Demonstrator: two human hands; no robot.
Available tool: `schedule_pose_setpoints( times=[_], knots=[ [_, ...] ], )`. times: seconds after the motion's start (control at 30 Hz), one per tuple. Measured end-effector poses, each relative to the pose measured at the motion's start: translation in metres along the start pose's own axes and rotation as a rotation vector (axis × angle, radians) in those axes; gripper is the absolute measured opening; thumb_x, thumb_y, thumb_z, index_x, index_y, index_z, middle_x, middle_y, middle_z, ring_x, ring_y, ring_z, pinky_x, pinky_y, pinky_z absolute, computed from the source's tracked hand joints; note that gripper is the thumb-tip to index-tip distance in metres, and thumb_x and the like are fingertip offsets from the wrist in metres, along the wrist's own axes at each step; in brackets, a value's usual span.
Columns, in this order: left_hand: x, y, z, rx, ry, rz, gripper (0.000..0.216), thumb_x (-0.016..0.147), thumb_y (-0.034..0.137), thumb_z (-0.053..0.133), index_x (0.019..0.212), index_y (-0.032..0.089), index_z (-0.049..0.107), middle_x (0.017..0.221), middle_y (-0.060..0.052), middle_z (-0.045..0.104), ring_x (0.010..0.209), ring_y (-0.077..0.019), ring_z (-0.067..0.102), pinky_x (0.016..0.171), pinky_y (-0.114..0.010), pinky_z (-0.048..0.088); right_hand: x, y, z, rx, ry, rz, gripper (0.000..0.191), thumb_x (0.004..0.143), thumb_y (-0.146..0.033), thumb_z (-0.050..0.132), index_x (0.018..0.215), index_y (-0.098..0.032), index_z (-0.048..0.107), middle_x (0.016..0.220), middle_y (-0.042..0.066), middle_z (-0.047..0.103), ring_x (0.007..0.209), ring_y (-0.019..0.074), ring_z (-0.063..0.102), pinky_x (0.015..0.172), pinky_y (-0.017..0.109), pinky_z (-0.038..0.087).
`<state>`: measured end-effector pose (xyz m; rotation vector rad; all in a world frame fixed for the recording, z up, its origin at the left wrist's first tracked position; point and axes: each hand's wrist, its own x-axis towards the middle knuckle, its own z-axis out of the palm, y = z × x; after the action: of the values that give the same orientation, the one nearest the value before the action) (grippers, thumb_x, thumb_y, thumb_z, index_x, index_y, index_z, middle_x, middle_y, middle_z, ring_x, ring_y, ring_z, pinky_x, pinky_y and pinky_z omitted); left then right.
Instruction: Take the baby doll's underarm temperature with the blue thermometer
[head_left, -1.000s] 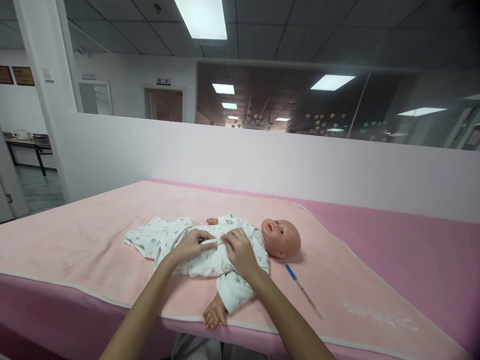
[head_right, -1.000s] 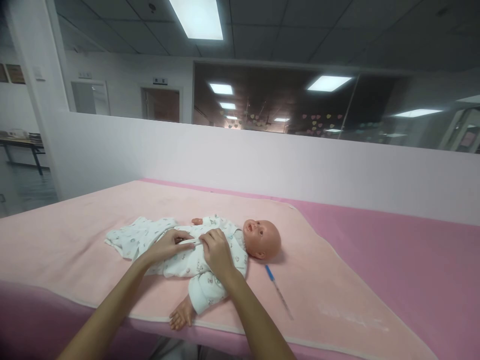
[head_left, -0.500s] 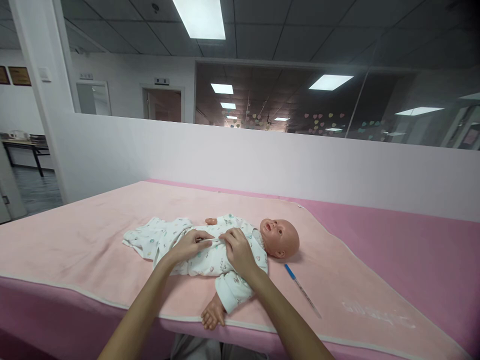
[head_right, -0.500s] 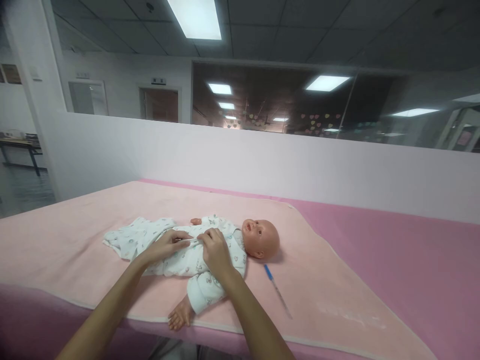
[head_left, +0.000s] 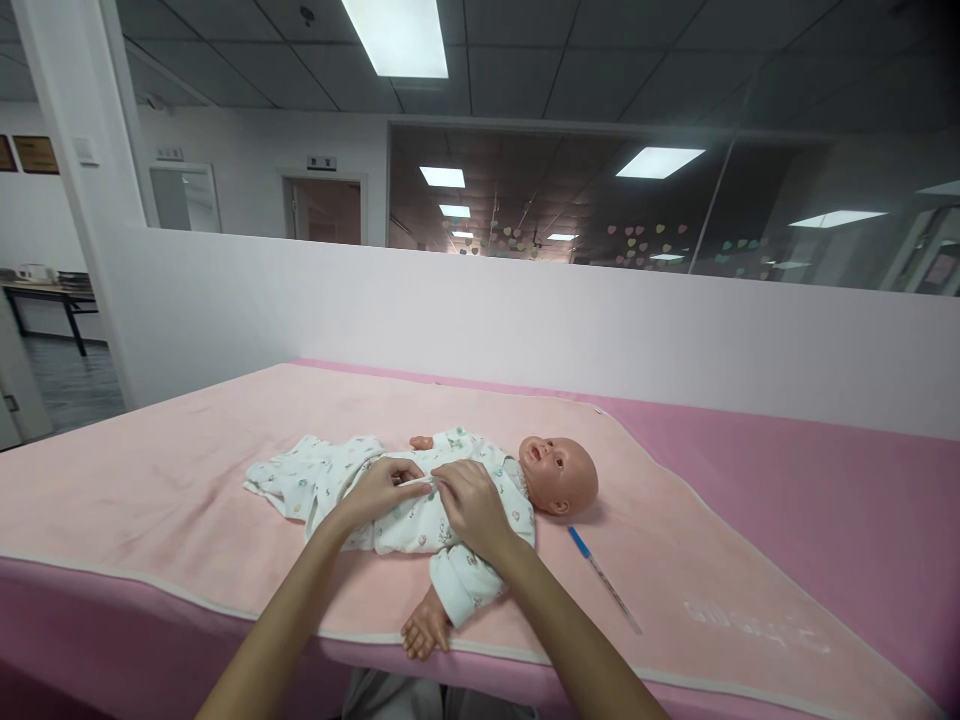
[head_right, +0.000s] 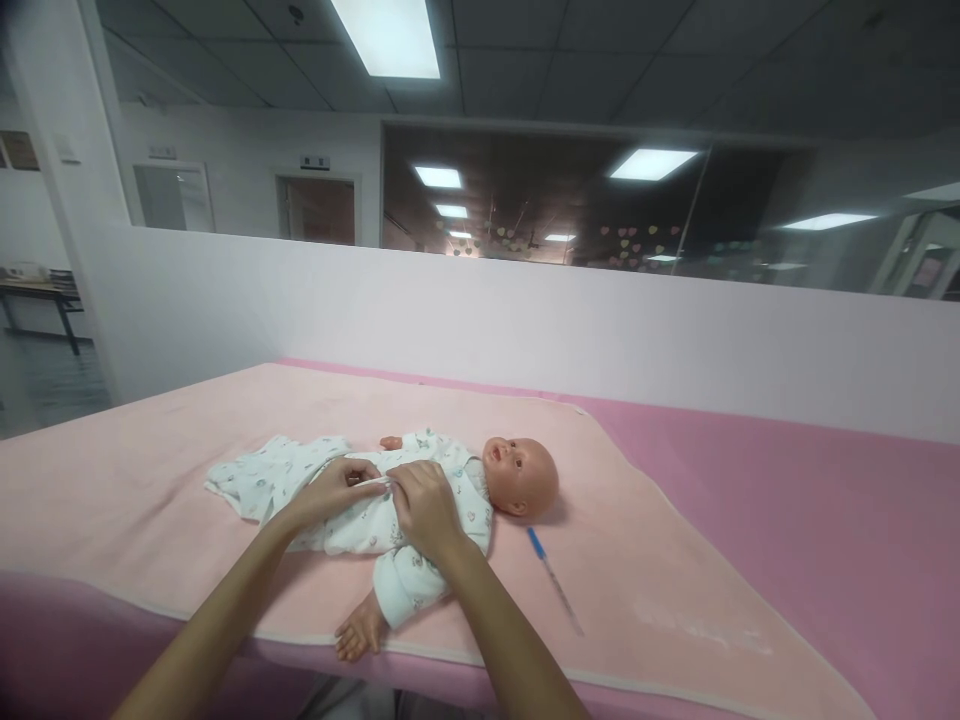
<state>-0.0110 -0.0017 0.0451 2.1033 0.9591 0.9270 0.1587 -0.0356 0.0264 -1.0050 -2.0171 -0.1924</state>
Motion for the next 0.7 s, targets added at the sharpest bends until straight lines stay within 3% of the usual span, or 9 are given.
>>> schedule_pose_setpoints(
  times=[0.13, 0.43, 0.6, 0.7],
  knots=[
    [0.000, 0.001, 0.002, 0.013, -0.005, 0.008, 0.030, 0.071, 0.044, 0.051, 0.070, 0.016, 0.061, 0.061, 0.001, 0.053, 0.060, -0.0113, 0.046, 0.055, -0.021, 0.037, 0.000, -0.006, 0.000, 0.013, -0.003, -0.040, 0.019, 0.082, -0.015, 0.042, 0.092, -0.020, 0.057, 0.083, 0.004, 0.060, 0.082, 0.0165, 0.051, 0.076, 0.032, 0.037],
    [-0.001, 0.004, 0.000, -0.029, -0.083, 0.033, 0.030, 0.073, 0.043, 0.048, 0.072, 0.016, 0.062, 0.066, 0.001, 0.057, 0.064, -0.0122, 0.048, 0.059, -0.022, 0.037, 0.000, -0.004, 0.004, -0.024, -0.018, -0.002, 0.017, 0.083, -0.017, 0.044, 0.094, -0.020, 0.056, 0.085, 0.004, 0.057, 0.083, 0.0169, 0.048, 0.076, 0.032, 0.037],
    [-0.001, -0.003, 0.004, 0.002, -0.026, 0.024, 0.021, 0.069, 0.036, 0.054, 0.068, 0.016, 0.054, 0.060, 0.003, 0.049, 0.058, -0.0103, 0.045, 0.054, -0.021, 0.036, -0.001, 0.000, 0.007, -0.025, -0.038, 0.001, 0.010, 0.082, -0.018, 0.048, 0.083, -0.019, 0.057, 0.078, 0.002, 0.058, 0.080, 0.0150, 0.048, 0.077, 0.031, 0.036],
    [0.000, -0.006, 0.006, 0.025, -0.001, 0.048, 0.014, 0.068, 0.030, 0.055, 0.072, 0.017, 0.055, 0.067, 0.002, 0.053, 0.063, -0.0113, 0.048, 0.058, -0.022, 0.038, -0.002, 0.000, 0.008, -0.040, -0.047, 0.004, 0.009, 0.082, -0.018, 0.048, 0.084, -0.019, 0.057, 0.079, 0.002, 0.057, 0.081, 0.0150, 0.047, 0.078, 0.031, 0.036]
  ],
)
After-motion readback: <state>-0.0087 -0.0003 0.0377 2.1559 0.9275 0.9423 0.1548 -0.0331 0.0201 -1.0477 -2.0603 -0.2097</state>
